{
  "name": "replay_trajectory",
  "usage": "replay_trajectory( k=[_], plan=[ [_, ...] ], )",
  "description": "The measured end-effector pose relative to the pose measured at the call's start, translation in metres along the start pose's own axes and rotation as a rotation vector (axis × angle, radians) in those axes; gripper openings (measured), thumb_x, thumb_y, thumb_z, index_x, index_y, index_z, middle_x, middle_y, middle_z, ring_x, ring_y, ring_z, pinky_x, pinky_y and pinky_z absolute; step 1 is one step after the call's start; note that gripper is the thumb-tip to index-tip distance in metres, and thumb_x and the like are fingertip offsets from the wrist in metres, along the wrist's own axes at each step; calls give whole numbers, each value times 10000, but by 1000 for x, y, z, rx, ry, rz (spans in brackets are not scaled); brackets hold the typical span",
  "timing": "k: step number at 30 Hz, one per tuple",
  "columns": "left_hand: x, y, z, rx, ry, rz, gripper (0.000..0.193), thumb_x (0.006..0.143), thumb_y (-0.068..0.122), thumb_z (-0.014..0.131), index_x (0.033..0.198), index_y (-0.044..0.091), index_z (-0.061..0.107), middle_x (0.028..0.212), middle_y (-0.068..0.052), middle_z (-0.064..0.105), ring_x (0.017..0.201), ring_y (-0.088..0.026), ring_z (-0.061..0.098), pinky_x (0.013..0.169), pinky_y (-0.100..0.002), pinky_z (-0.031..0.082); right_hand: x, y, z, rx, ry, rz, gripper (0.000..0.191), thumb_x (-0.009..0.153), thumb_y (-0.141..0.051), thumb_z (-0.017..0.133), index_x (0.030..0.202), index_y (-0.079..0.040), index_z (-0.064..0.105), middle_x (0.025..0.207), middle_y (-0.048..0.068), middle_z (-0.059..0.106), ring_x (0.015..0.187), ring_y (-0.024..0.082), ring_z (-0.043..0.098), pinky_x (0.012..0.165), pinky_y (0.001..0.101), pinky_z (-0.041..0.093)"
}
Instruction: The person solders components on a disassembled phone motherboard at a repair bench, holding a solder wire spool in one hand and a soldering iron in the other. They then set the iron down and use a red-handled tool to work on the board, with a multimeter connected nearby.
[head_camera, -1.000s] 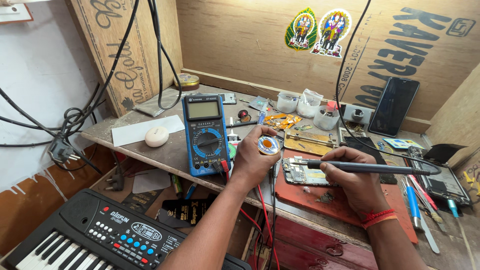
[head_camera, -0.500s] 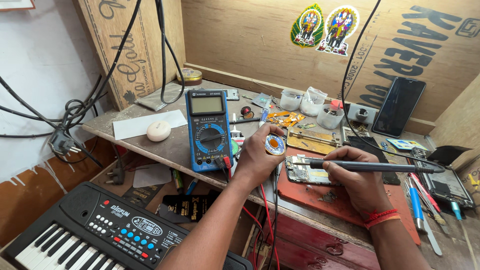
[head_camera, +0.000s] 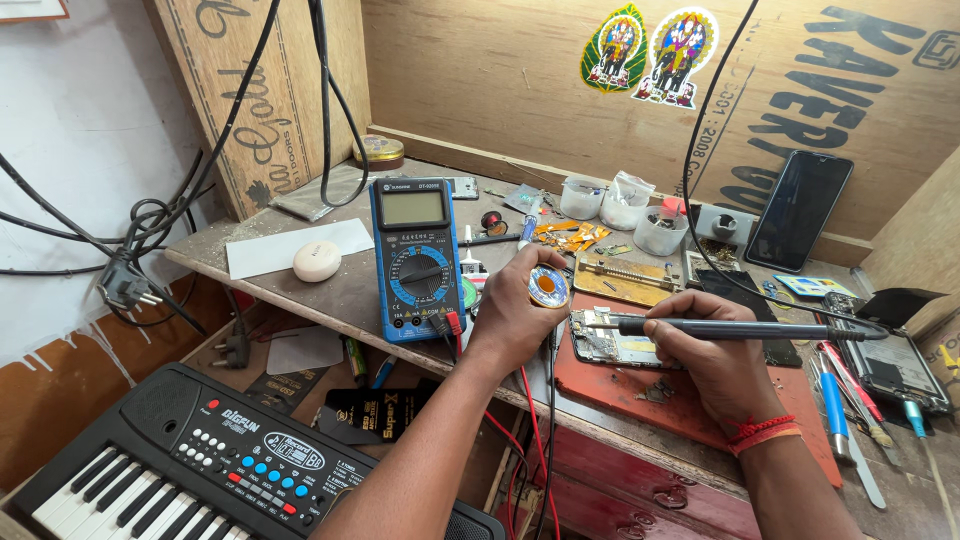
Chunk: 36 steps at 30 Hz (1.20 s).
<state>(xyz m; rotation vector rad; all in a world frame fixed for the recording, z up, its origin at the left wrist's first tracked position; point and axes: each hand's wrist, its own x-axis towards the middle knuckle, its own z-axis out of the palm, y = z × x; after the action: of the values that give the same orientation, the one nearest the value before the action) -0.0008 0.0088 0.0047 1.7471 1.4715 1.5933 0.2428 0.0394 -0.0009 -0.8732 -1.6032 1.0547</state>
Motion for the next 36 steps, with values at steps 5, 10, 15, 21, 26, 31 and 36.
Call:
replay_trajectory(
  k=[5, 10, 15, 21, 26, 31, 36],
  plan=[
    [0, 0, 0, 8, 1, -9, 434, 723, 78, 830, 1114, 122, 648, 1025, -86, 769, 987, -207, 765, 831, -335, 600, 0, 0, 0, -12, 4, -3, 137, 844, -54, 762, 951, 22, 724, 737, 37, 671, 613, 66, 565, 536, 221, 455],
    [0, 0, 0, 13, -6, 0, 436, 720, 76, 830, 1112, 121, 643, 1023, -88, 769, 992, -212, 766, 833, -339, 602, 0, 0, 0, -9, 1, -3, 137, 845, -57, 759, 952, 23, 725, 745, 37, 673, 619, 67, 566, 543, 221, 457],
    [0, 0, 0, 38, -11, 0, 439, 724, 69, 830, 1117, 125, 644, 1024, -91, 767, 1001, -219, 759, 836, -343, 597, 0, -1, 0, 2, -3, -7, 139, 844, -57, 758, 952, 24, 724, 750, 38, 678, 622, 68, 570, 548, 220, 465],
    [0, 2, 0, 10, -9, -16, 427, 725, 70, 821, 1111, 125, 646, 1025, -82, 771, 995, -205, 769, 834, -336, 606, -1, -1, 0, -3, 5, -2, 141, 841, -52, 758, 951, 29, 725, 751, 41, 675, 623, 70, 568, 547, 221, 462],
    [0, 1, 0, 8, 16, -1, 427, 732, 93, 834, 1115, 123, 646, 1031, -86, 766, 994, -209, 763, 840, -334, 601, 0, -1, 0, 6, -3, -10, 139, 842, -50, 756, 953, 29, 726, 755, 38, 675, 628, 67, 568, 553, 218, 462],
    [0, 0, 0, 16, 8, -2, 426, 728, 90, 829, 1113, 123, 647, 1024, -91, 768, 993, -220, 763, 836, -342, 595, 0, -1, 0, -4, 0, -9, 137, 845, -54, 758, 950, 28, 726, 753, 39, 677, 625, 68, 570, 550, 220, 463],
    [0, 0, 0, 11, -7, 3, 413, 729, 80, 817, 1103, 124, 646, 1009, -89, 771, 987, -219, 769, 832, -344, 600, 0, -1, 0, -1, 0, -7, 136, 847, -58, 757, 950, 23, 722, 753, 36, 679, 623, 67, 576, 550, 221, 470]
  ],
)
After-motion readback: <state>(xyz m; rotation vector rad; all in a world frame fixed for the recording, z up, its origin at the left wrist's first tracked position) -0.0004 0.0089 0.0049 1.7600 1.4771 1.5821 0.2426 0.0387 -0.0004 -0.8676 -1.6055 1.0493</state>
